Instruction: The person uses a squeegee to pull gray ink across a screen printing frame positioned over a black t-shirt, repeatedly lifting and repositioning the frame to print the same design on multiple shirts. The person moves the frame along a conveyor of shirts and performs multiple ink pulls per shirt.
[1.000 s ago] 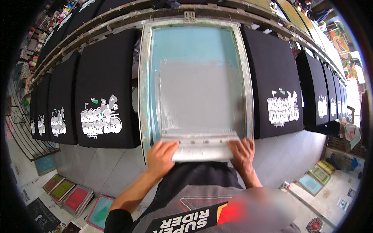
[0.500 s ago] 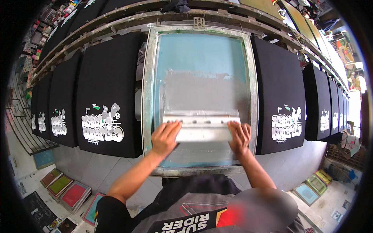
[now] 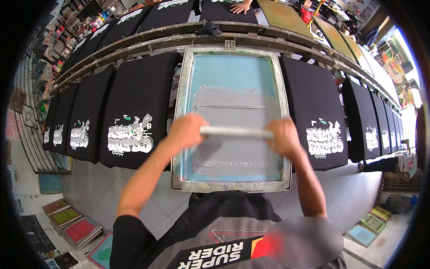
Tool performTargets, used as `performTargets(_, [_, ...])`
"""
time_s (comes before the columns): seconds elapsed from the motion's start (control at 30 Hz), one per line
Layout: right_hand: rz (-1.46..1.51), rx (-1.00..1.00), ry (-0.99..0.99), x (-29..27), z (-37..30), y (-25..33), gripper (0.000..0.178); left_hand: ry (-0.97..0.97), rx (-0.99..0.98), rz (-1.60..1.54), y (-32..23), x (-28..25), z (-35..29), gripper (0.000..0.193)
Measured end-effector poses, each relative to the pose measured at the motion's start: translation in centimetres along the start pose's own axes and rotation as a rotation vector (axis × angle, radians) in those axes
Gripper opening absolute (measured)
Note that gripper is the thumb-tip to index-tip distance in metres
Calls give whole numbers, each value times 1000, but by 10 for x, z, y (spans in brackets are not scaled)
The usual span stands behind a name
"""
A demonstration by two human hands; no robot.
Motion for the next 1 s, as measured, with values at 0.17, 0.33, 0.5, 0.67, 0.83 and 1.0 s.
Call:
performTargets(0.17, [98, 15, -53, 24, -163, 42, 44, -239, 123, -35, -89, 70, -139, 44])
performTargets(0.33, [91, 82, -164, 38, -198, 47, 38, -365, 119, 66, -104, 104, -161, 38])
performTargets(0.5, [157, 93, -317, 60, -163, 31, 35, -433, 95, 96, -84, 94, -121, 39])
performTargets(0.67, [153, 8, -357, 72, -86, 8, 43, -503, 126, 174, -36, 90, -64, 43])
performTargets(0.83, [166, -50, -376, 68, 6, -13, 39, -533, 145, 159, 16, 71, -4, 45])
performTargets(1.0, [-67, 95, 20, 41, 101, -46, 37, -143, -35, 64, 67, 21, 86, 28])
Point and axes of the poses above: each hand's wrist, its own z-axis towards the middle knuckle, its own x-axis out of the palm, y = z × x, the point moved 6 cm from there along z, towards the middle knuckle, and after that the axes turned 14 degrees about x, right-handed, at the moved point
